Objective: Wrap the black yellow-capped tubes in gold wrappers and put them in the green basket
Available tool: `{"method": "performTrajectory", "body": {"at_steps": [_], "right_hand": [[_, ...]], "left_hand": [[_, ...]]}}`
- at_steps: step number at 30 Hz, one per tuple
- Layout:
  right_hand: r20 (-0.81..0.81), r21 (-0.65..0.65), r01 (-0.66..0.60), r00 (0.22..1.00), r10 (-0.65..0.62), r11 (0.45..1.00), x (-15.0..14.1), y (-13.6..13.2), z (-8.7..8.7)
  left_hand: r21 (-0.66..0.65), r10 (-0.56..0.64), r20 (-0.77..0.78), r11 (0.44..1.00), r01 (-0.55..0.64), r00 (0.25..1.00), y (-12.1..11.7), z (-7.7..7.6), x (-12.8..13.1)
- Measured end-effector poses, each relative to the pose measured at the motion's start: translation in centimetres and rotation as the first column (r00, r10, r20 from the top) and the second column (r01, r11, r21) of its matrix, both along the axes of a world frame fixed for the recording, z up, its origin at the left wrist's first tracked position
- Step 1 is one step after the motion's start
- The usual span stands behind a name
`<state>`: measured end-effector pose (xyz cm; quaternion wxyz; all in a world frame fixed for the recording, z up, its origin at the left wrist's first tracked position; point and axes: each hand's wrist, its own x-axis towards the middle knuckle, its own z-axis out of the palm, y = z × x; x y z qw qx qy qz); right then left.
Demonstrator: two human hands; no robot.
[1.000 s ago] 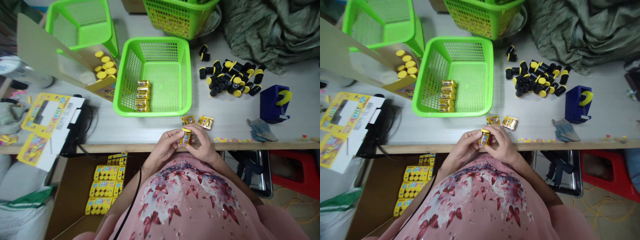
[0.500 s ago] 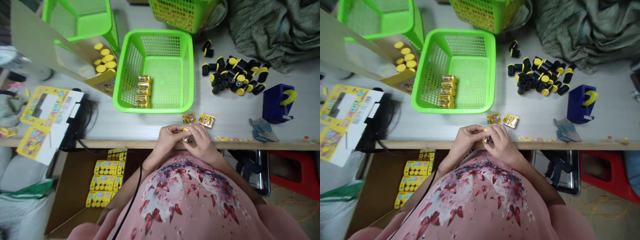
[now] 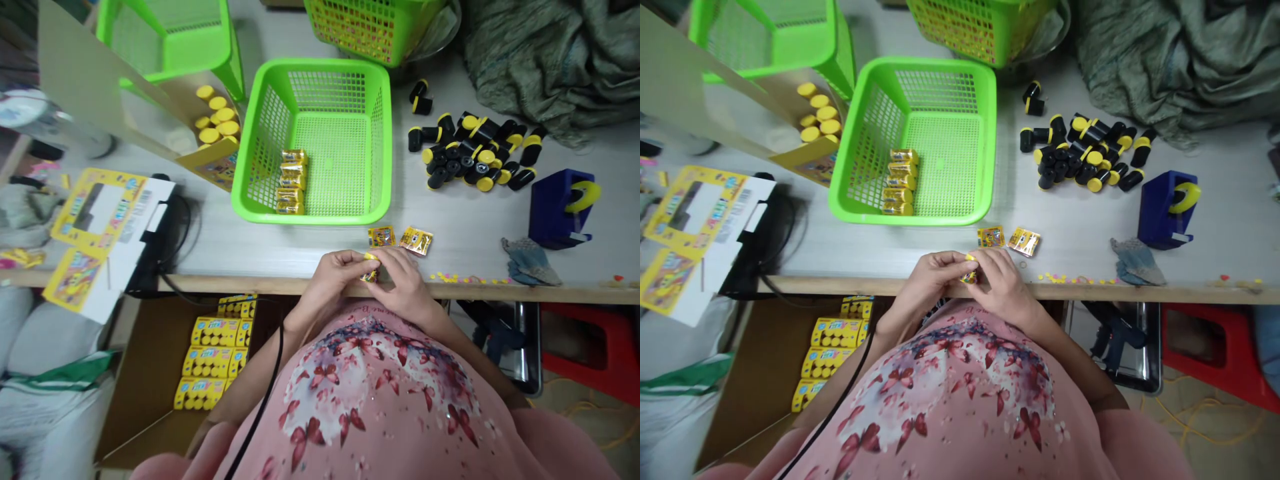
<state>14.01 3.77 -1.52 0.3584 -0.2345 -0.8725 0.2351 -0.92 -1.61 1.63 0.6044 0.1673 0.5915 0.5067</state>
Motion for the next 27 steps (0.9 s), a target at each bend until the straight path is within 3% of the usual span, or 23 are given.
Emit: {"method": "performTrajectory", "body": {"at_steps": [4, 6, 8, 10, 14, 21, 27], "right_hand": [[0.005, 0.057, 0.052, 0.999, -0.052, 0.997, -0.4, -0.3, -0.8], [-0.026, 0.021, 0.089, 0.996, -0.088, 0.996, -0.5, -0.3, -0.9], [-0.068, -0.032, 0.101, 0.992, -0.103, 0.994, -0.4, -0.2, -0.8], [-0.108, -0.049, 0.099, 0.989, -0.104, 0.994, -0.3, -0.2, -0.5], [-0.145, -0.036, 0.128, 0.981, -0.132, 0.991, -0.1, -0.4, -0.6], [-0.076, -0.068, 0.120, 0.989, -0.126, 0.990, -0.3, -1.0, -1.6], [-0.088, -0.151, 0.185, 0.976, -0.200, 0.971, -0.2, -0.8, -1.6]], "left_hand": [[0.028, -0.025, -0.380, 0.999, 0.039, 0.925, 0.2, 0.0, 0.3], [0.065, -0.007, -0.464, 0.997, 0.042, 0.886, 0.4, 0.2, 0.4], [0.114, -0.004, -0.368, 0.992, 0.050, 0.930, 0.5, 0.4, 0.6], [0.163, -0.005, -0.171, 0.986, 0.033, 0.985, 0.6, 0.5, 0.7], [0.182, 0.020, 0.058, 0.983, -0.031, 0.998, 0.2, 0.2, 1.1], [0.218, 0.062, 0.156, 0.971, -0.096, 0.986, 0.0, -1.6, 1.9], [0.203, 0.054, 0.114, 0.976, -0.077, 0.992, -0.2, -1.9, 2.0]]}}
